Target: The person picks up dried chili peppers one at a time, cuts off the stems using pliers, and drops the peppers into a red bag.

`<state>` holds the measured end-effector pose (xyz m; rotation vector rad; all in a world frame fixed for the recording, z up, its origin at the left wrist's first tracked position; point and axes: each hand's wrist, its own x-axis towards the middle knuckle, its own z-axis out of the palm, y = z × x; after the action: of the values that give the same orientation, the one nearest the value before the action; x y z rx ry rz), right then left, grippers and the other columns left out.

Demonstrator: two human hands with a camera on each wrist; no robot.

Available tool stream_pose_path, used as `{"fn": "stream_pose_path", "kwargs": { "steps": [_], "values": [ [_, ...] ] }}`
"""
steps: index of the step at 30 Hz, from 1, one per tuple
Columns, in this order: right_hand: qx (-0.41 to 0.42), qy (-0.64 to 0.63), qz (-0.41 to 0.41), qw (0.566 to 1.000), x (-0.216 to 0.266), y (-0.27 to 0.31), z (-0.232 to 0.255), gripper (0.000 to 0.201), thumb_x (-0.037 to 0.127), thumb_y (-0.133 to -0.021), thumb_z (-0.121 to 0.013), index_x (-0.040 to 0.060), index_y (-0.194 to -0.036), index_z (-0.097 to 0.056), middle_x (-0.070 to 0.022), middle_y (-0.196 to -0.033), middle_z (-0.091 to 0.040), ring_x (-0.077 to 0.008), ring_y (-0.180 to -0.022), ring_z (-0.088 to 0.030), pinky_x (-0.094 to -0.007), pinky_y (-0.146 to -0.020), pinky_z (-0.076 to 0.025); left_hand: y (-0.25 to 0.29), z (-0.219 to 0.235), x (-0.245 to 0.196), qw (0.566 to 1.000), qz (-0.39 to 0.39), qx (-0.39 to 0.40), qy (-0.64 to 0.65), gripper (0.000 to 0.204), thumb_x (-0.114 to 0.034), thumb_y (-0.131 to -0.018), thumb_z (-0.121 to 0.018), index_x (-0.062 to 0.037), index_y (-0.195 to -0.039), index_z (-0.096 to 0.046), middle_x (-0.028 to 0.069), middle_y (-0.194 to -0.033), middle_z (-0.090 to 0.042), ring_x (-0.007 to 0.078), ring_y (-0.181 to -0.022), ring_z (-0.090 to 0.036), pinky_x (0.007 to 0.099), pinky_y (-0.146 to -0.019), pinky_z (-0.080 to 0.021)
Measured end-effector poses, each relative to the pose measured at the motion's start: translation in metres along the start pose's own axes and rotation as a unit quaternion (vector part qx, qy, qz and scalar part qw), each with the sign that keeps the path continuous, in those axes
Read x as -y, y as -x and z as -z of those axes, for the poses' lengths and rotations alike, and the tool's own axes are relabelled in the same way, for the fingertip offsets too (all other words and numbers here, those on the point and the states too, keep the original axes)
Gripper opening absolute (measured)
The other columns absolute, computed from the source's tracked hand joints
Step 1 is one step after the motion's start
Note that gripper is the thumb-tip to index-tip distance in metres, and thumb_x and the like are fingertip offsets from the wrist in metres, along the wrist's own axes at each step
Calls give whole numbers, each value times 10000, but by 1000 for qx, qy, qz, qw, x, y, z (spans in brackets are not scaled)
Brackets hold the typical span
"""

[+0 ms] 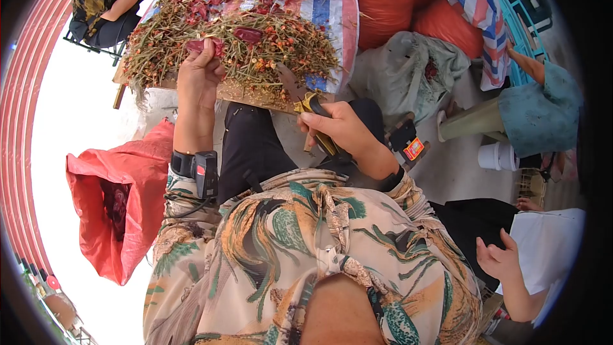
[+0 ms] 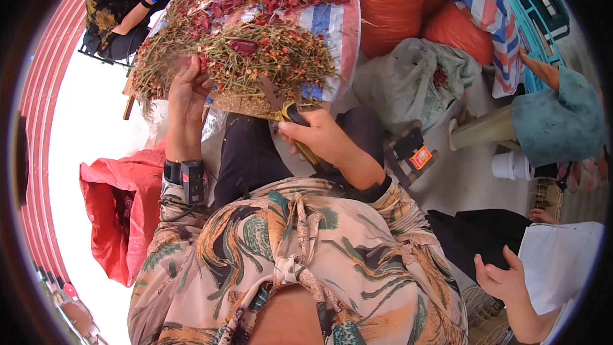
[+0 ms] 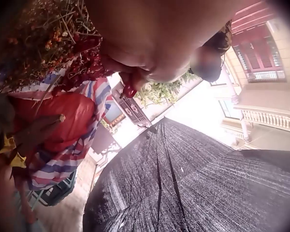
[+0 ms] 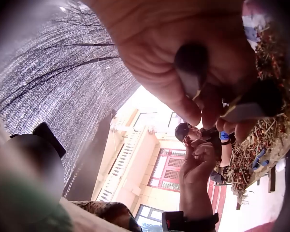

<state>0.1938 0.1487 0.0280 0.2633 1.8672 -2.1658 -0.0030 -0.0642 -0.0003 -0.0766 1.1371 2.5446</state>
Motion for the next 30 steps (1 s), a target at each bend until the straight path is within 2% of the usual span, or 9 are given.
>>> {"fn": "stream_pose_path", "kwargs": {
  "steps": [7, 11, 13, 17, 18, 20, 23, 26, 30],
  "values": [
    [-22, -67, -15, 997, 0, -21, 10, 243, 240, -935, -589, 8, -874, -631, -47, -851, -620, -111, -764, -597, -274, -629, -548, 22, 1, -7, 968, 95, 149, 181, 193, -251, -971, -540, -67, -1027, -529, 17, -828, -431, 91, -694, -396, 240, -629, -372],
    [-4, -162, -50, 985, -10, -47, 26, 298, 248, -937, -577, -5, -786, -620, -83, -953, -636, -152, -826, -617, -296, -668, -568, 47, 22, -33, 986, 14, 104, 127, 221, -267, -963, -556, -74, -1069, -566, -7, -799, -441, 82, -679, -393, 245, -628, -369],
    [7, -217, -50, 975, -10, -57, 29, 320, 255, -936, -573, -19, -776, -621, -101, -1016, -631, -170, -830, -628, -321, -709, -581, 76, 32, -60, 995, -71, 13, 67, 222, -254, -961, -561, -62, -1072, -571, -11, -808, -470, 78, -666, -389, 236, -618, -359],
    [13, -249, -49, 967, -16, -69, 35, 313, 251, -947, -546, -33, -838, -622, -118, -1060, -623, -175, -846, -631, -331, -745, -580, 127, 122, -110, 968, -224, -44, 103, 198, -221, -970, -540, -37, -1041, -560, 19, -820, -501, 97, -670, -421, 235, -615, -368],
    [17, -256, -51, 965, -17, -71, 35, 319, 253, -952, -534, -43, -876, -623, -123, -1072, -620, -179, -858, -630, -337, -761, -575, 142, 131, -123, 968, -222, -9, 117, 215, -229, -968, -542, -26, -1030, -572, 29, -826, -512, 104, -677, -439, 246, -626, -377],
    [44, -265, -52, 962, -21, -80, 31, 338, 259, -960, -509, -62, -958, -615, -137, -1099, -614, -191, -892, -626, -352, -798, -560, 163, 148, -130, 962, -216, -75, 148, 167, -211, -969, -541, -48, -993, -566, 10, -841, -516, 98, -647, -417, 246, -618, -378],
    [96, -294, -31, 951, -25, -87, 28, 409, 266, -969, -462, -96, -1122, -574, -172, -1161, -599, -224, -988, -603, -383, -888, -509, 165, 120, -113, 964, -183, -46, 185, 172, -226, -981, -519, -57, -991, -546, 34, -837, -513, 106, -676, -424, 253, -625, -377],
    [97, -360, 1, 928, -6, -80, 15, 398, 247, -971, -451, -98, -1126, -574, -184, -1196, -584, -230, -1021, -594, -379, -887, -506, 139, 83, -85, 973, -103, -7, 209, 200, -267, -978, -524, -69, -995, -542, -4, -799, -454, 82, -665, -417, 252, -616, -384],
    [26, -59, -19, 998, -6, -76, 26, 401, 256, -939, -517, -89, -1133, -587, -142, -1077, -642, -185, -933, -625, -339, -878, -501, 102, 47, -58, 967, -20, 23, 254, 203, -242, -981, -520, -39, -994, -526, 9, -809, -456, 100, -659, -410, 261, -624, -366]
  ]
}}
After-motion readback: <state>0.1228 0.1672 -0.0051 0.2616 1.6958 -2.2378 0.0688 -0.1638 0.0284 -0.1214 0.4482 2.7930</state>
